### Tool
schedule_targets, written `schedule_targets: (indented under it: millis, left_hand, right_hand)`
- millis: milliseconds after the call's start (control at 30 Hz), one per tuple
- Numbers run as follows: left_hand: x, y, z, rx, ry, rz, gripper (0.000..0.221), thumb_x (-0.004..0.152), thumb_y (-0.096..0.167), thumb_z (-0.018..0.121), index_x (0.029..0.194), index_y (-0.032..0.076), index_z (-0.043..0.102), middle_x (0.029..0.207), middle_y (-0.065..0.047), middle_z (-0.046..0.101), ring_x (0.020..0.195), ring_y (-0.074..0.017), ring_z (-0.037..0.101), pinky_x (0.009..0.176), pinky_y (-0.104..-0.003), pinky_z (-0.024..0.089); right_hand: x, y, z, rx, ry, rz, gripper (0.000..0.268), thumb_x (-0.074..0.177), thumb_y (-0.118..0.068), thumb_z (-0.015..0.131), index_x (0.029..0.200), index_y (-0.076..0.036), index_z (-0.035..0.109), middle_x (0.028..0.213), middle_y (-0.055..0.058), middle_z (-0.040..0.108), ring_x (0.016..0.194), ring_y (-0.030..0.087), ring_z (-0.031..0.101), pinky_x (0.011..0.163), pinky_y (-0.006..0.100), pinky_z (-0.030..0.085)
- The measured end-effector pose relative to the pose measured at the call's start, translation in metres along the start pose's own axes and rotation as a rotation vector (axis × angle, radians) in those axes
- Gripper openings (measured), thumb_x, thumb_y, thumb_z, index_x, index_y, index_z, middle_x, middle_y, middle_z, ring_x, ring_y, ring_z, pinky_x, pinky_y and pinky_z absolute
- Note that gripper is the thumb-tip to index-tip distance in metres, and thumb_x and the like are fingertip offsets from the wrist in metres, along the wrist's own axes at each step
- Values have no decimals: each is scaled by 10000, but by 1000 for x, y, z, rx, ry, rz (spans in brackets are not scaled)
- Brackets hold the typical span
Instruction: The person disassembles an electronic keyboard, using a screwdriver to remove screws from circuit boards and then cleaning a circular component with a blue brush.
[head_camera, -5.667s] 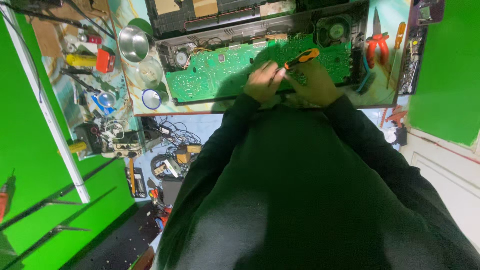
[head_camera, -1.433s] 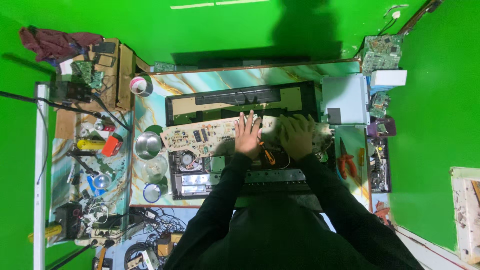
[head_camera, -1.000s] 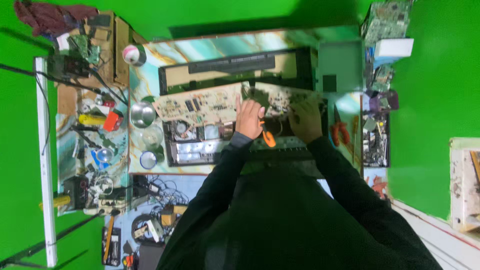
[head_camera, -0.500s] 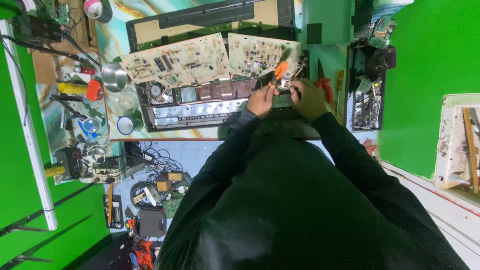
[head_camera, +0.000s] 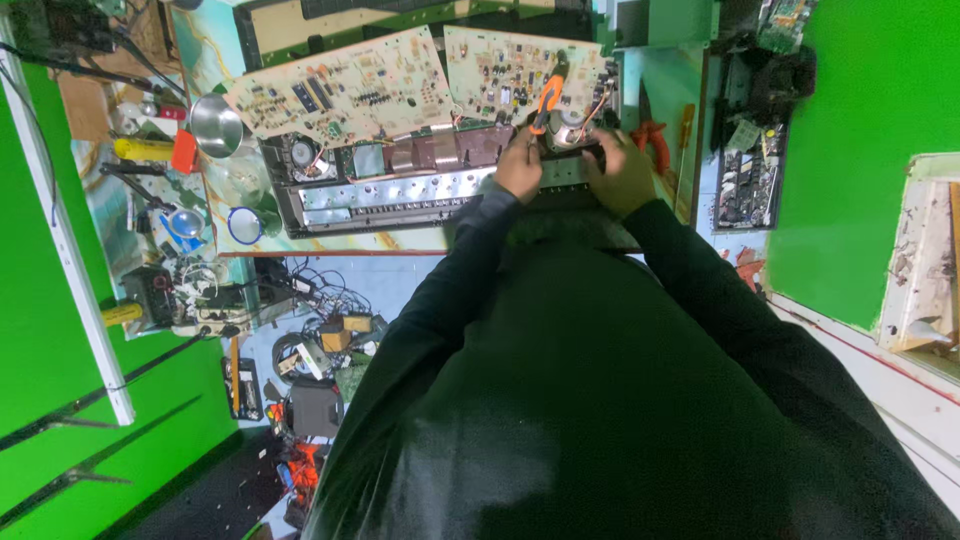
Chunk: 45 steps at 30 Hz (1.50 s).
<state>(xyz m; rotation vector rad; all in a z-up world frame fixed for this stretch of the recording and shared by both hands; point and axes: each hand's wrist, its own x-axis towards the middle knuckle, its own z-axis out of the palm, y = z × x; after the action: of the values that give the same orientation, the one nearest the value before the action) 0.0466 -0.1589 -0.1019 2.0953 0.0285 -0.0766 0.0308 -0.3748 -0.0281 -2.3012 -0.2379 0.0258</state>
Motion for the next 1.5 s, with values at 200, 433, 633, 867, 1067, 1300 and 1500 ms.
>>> schedule_targets:
  millis: [200,433,633,867,1067,1300,1500]
  left_hand:
    - [5,14,4,123,-65,-39,241,1037,176,486,1233,82,591,1090,-264,692,1034,-473,653,856,-534,517]
    - [3,12,5,112,-129,-19,264,980,138,487,1216,79,591,1101,-267,675,1013,-482,643,852,-554,501]
    - [-3,7,11,135,-22,53,163,1006,147,529,1148,105,597,1007,-231,706,976,-453,671,821,-546,522]
    - [-8,82,-30,199,-165,-33,418,949,371,665,1268,121,561,923,-193,738,790,-368,730,690,-474,576]
    - [-17,88,-39,225,-82,246,313,941,281,679,1228,158,658,1040,-123,720,886,-357,712,718,-450,580]
    - [-9,77,-35,273,-94,221,203,1013,207,620,1198,130,651,1069,-100,695,940,-364,701,781,-459,568]
    - [9,65,-37,179,79,267,216,990,172,601,1179,102,678,1102,-145,713,938,-388,693,757,-446,568]
  right_hand:
    - [13,11,15,-47,60,-82,370,1008,-252,683,1272,7,676,1182,242,693,1065,435,665,919,496,540]
    - [30,4,19,-156,60,-51,210,935,-251,739,1036,-69,766,960,212,714,887,414,666,796,501,512]
    - [30,-7,12,-117,186,-219,109,966,-177,734,953,-70,743,929,164,722,873,370,649,843,461,503]
    - [33,-16,11,-98,204,-160,105,974,-100,729,941,-23,666,931,161,654,903,362,621,803,443,483]
    - [27,-8,17,-103,366,-335,190,864,-50,704,1038,-8,638,1069,200,633,984,407,614,861,474,504]
    - [29,-17,3,142,136,-127,260,922,-27,687,1179,-31,650,1121,185,645,1045,369,643,871,433,508]
    - [25,-8,-3,159,139,-172,381,1003,-14,607,1378,6,547,1274,225,607,1209,400,599,1045,447,490]
